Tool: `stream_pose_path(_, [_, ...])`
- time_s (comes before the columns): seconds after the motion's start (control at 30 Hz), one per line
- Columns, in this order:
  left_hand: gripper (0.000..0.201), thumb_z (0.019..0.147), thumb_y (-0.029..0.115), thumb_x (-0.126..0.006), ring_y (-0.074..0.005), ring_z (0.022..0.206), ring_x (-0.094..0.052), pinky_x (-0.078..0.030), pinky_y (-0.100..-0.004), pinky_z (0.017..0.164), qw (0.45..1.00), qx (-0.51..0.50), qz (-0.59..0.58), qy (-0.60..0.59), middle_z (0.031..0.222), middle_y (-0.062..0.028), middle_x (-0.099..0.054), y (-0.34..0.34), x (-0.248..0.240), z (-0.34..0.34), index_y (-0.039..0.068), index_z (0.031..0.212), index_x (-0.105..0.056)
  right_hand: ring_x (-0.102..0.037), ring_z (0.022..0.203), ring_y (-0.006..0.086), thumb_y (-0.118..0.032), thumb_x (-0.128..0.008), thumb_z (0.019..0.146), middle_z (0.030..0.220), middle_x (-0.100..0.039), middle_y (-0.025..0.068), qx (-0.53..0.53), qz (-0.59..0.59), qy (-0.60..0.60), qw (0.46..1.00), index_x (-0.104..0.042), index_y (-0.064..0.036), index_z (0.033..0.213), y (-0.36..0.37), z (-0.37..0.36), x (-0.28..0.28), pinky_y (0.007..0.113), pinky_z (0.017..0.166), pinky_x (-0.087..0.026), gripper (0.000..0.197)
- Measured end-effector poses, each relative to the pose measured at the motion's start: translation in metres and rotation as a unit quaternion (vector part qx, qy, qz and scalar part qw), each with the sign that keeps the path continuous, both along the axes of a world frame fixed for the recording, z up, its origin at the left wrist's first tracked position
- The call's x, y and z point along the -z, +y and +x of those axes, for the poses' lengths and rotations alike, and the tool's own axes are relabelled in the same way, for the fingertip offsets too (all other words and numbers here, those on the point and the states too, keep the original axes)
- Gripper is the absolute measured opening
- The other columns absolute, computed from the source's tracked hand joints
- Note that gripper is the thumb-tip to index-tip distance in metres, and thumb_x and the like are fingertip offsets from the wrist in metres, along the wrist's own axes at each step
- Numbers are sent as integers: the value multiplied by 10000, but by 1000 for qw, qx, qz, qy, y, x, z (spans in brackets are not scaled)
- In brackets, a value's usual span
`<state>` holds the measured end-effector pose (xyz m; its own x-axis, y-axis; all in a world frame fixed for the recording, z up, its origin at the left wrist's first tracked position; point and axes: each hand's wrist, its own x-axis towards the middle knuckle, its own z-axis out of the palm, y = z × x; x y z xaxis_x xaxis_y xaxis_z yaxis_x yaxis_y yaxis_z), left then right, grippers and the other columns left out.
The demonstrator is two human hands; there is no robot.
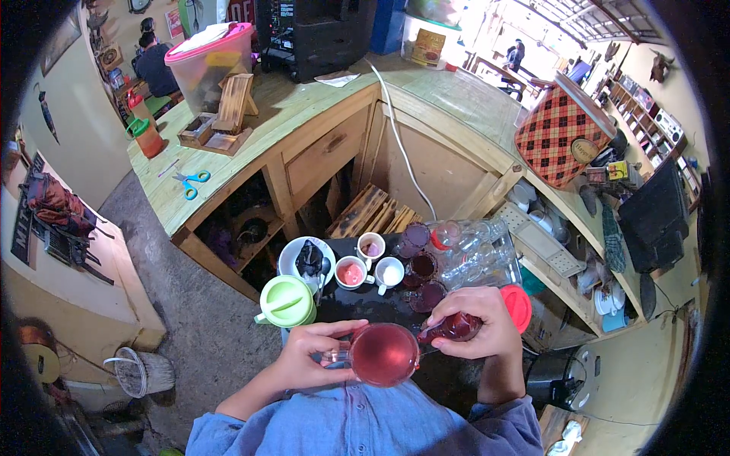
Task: Preparing and garnishing multiple glasses of a red-colored beverage (likely hibiscus tea) in a cafe environment.
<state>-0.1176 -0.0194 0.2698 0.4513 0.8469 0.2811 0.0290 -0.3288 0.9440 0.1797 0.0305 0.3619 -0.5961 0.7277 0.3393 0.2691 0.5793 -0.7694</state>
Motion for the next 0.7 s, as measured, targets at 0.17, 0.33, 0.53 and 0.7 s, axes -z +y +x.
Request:
stream_pose_path(0.17, [423,696,110,-877,-295,1126,-680,-583,-330,838,1000,14,4,3,1312,-248,-616,0,-3,0,3,567,-488,-704,740,239,-142,-827,713,848,-722,77,-29,5,-11,1000,-720,-74,922,3,2,-3,323,676,-544,245])
stream_pose_path(0.33, [353,700,105,-873,-297,1112,-685,-583,-333,846,1000,12,-8,0,1311,-240,-619,1,-7,2,-6,594,-556,-694,723,242,-145,-820,723,822,-708,76,-36,12,-16,999,-720,-81,932,3,2,-4,330,657,-533,240])
stream_pose_path(0.53, [244,683,127,-883,-294,1102,-691,-569,-333,841,1000,21,-5,9,1300,-229,-631,1,-4,4,-10,706,-682,-690,724,253,-149,-815,731,822,-704,79,-29,7,-34,999,-715,-83,936,0,6,-5,339,657,-530,238])
stream_pose_path(0.7, [244,674,147,-889,-297,1098,-692,-555,-336,851,1000,27,5,-11,1296,-224,-637,4,-7,9,-2,771,-722,-695,738,255,-151,-814,730,834,-707,85,-15,-2,-49,999,-714,-80,938,3,15,-6,340,672,-535,241])
